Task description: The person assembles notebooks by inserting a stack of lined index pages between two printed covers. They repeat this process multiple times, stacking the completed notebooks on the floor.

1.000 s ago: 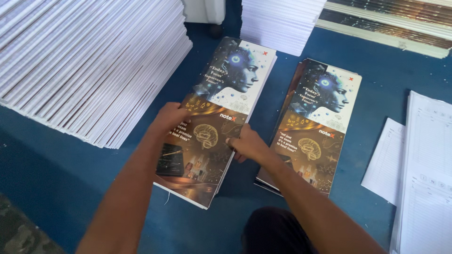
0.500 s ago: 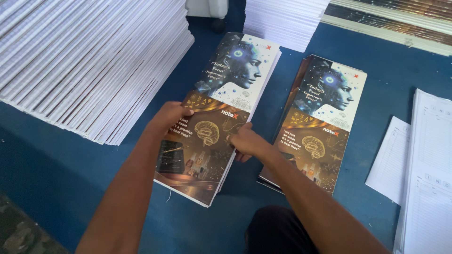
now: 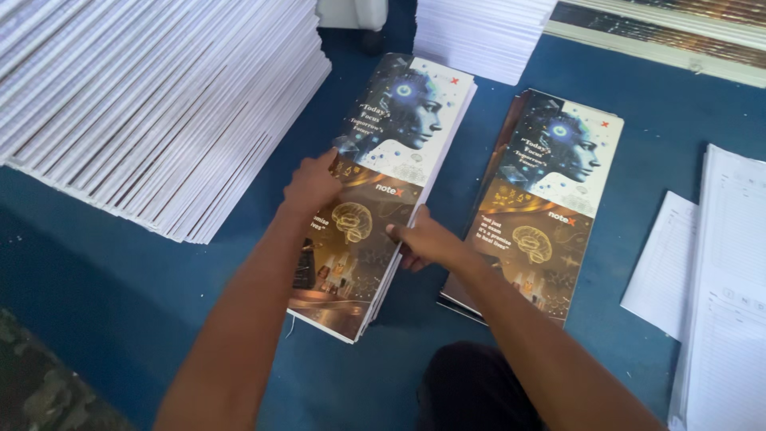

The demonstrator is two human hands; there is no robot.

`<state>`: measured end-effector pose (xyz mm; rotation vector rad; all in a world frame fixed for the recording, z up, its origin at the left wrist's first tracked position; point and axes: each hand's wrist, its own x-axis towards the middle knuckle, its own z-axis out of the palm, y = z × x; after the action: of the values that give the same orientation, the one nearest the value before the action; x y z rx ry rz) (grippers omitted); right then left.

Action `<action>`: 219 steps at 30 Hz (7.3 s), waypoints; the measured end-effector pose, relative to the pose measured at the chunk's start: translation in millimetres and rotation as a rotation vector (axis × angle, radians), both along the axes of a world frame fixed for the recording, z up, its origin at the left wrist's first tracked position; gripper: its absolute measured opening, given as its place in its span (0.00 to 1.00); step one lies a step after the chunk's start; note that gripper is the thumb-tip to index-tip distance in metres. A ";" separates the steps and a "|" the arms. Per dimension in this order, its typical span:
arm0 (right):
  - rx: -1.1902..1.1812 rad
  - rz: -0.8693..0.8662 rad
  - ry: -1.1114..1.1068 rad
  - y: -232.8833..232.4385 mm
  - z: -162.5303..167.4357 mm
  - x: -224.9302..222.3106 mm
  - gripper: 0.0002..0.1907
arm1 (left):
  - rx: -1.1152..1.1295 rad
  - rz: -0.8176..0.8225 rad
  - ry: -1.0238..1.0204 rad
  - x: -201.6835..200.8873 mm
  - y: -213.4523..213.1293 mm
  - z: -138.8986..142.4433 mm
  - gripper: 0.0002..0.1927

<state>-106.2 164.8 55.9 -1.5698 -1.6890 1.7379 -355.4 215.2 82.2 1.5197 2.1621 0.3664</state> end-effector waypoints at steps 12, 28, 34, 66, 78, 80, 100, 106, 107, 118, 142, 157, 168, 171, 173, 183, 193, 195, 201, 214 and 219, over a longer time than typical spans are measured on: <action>0.080 -0.262 0.363 3.0 16.8 77.1 0.45 | 0.547 -0.255 0.183 43.8 -26.2 15.2 0.11; 0.177 -0.365 0.222 -43.6 11.0 192.7 0.39 | 0.801 -0.509 -0.255 213.0 -62.5 -2.6 0.11; 0.214 -0.424 0.125 -81.0 4.7 235.9 0.39 | 0.636 -0.545 -0.482 251.6 -86.6 -23.7 0.09; 0.063 -0.872 -0.870 -223.0 -83.7 435.0 0.40 | 0.349 -1.058 -0.206 395.1 -183.0 -104.3 0.28; 0.029 -0.866 -0.878 -229.0 -68.7 410.0 0.32 | 0.165 -1.110 0.139 428.6 -162.6 -85.6 0.34; -0.007 -0.879 -0.886 -228.5 -61.3 404.9 0.33 | 0.176 -1.108 0.176 430.2 -162.8 -86.3 0.37; -0.027 -0.889 -0.920 -228.5 -31.9 380.8 0.30 | 0.419 -1.032 0.284 439.8 -154.3 -94.8 0.29; -0.019 -0.878 -0.937 -227.0 -32.2 382.9 0.29 | 0.724 -1.023 0.193 431.1 -161.2 -94.5 0.15; -0.019 -0.879 -0.932 -227.7 -31.6 383.1 0.29 | 0.722 -1.046 0.213 430.0 -161.4 -93.6 0.11; -0.026 -0.940 -0.935 -225.8 -27.4 381.0 0.25 | 0.637 -1.065 0.169 396.0 -162.3 -99.8 0.04; 0.058 -1.223 -0.025 -216.8 -31.9 402.4 0.23 | 0.455 -0.834 -0.476 428.6 -192.5 -83.8 0.11; 0.189 -0.985 0.015 -203.9 -29.9 374.9 0.16 | -0.368 -0.473 -1.089 472.4 -190.6 -63.1 0.34; 0.187 -0.969 -0.102 -205.3 -18.4 368.0 0.13 | -0.205 -0.401 -1.084 481.1 -181.5 -100.8 0.18; 0.201 -1.008 -0.067 -205.6 -16.6 369.1 0.13 | -0.123 -0.380 -1.004 480.0 -179.8 -100.8 0.15; 0.219 -1.018 -0.158 -207.7 -14.6 371.4 0.14 | -0.095 -0.362 -0.973 479.4 -179.1 -95.6 0.15; 0.213 -1.268 -0.326 -219.6 -28.9 397.8 0.17 | -0.045 -0.333 -0.949 473.2 -171.8 -71.6 0.14; 0.655 -1.094 -0.621 -216.3 -40.1 388.5 0.26 | -0.056 -0.356 -0.965 477.5 -179.1 -73.8 0.12; 0.513 -1.115 -0.391 -214.0 -33.3 381.7 0.27 | -0.059 -0.368 -1.013 477.0 -179.2 -75.2 0.12; 0.272 -1.162 -0.084 -207.0 -25.1 369.8 0.30 | -0.078 -0.376 -1.103 477.0 -178.9 -81.2 0.11; 0.138 -1.130 -0.467 -213.3 -48.8 387.9 0.21 | 0.077 -0.415 -1.181 463.8 -166.0 -74.2 0.09; 0.249 -1.122 -0.575 -211.8 -73.0 406.5 0.20 | 0.221 -0.423 -1.034 434.3 -150.1 -52.2 0.09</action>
<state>300.2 -47.0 -17.2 -2.3137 -0.7505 0.5246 78.9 65.1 30.0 1.3798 1.0025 0.9909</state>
